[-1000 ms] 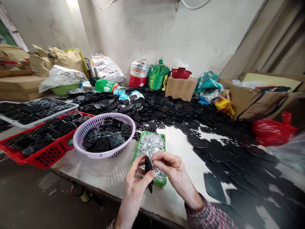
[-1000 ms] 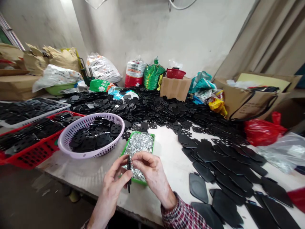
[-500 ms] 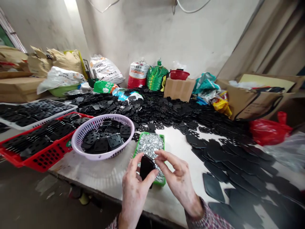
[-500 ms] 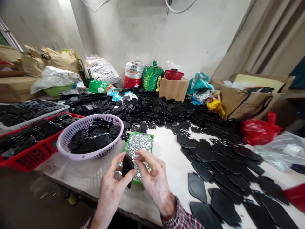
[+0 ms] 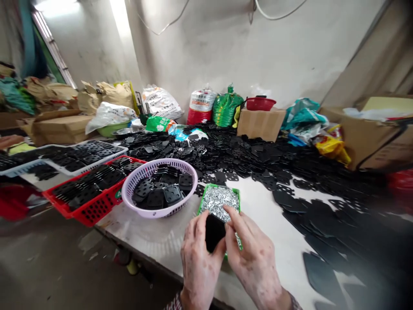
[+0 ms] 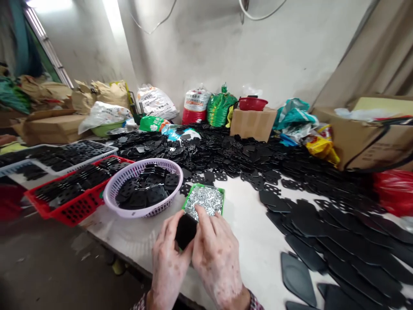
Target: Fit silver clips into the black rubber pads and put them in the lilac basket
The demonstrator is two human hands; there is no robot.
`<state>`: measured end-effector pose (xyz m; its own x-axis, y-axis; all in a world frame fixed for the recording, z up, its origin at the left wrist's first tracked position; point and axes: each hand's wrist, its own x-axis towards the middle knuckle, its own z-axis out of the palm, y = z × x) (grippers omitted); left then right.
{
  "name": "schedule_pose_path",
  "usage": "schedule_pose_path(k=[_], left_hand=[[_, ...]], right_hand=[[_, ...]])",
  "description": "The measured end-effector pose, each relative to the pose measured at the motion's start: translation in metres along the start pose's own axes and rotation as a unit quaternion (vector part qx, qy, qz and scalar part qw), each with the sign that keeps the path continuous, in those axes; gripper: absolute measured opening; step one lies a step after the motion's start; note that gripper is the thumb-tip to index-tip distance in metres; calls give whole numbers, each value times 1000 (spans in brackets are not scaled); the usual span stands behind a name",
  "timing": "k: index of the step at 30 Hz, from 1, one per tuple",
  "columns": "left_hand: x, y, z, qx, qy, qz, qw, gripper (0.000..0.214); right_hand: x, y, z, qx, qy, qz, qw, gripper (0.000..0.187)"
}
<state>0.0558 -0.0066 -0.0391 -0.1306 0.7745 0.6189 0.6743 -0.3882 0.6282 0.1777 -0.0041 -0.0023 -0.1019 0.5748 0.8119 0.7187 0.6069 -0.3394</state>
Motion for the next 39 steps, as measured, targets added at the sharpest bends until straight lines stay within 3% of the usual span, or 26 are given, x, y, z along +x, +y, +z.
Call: schedule_pose_path(k=[2, 4, 7, 10, 13, 17, 25, 29, 32, 34, 36, 39], left_hand=[[1, 0, -2, -25, -6, -26, 999, 52], [4, 0, -6, -78, -26, -82, 993, 52], [10, -3, -16, -209, -110, -180, 955, 54], [18, -10, -27, -333, -190, -225, 896, 56], [23, -21, -38, -436, -220, -236, 840, 59], [26, -36, -49, -524, -212, -235, 791, 59], [37, -45, -55, -575, -231, -240, 747, 60], [44, -42, -58, -598, -236, -253, 723, 62], [45, -41, -59, -600, -222, -246, 728, 57], [47, -39, -58, -588, -180, -227, 755, 55], [48, -36, -56, -556, -124, -217, 793, 52], [50, -34, -54, -471, -62, -225, 851, 57]], right_hand=[[1, 0, 2, 50, -9, 39, 998, 38], [4, 1, 0, 149, -32, 124, 980, 34], [13, 5, -6, 316, -112, 243, 910, 26], [27, 10, -11, 422, -194, 247, 851, 18], [42, 11, -10, 465, -259, 185, 826, 18], [59, 10, -5, 458, -323, 115, 820, 24], [76, 9, 8, 386, -318, 28, 865, 17], [90, 5, 8, 390, -328, 17, 860, 14], [97, -1, 9, 378, -326, 23, 866, 14], [97, -5, 11, 360, -294, 36, 885, 15], [95, -8, 14, 355, -268, 96, 891, 21], [95, -12, 17, 366, -316, 194, 854, 32]])
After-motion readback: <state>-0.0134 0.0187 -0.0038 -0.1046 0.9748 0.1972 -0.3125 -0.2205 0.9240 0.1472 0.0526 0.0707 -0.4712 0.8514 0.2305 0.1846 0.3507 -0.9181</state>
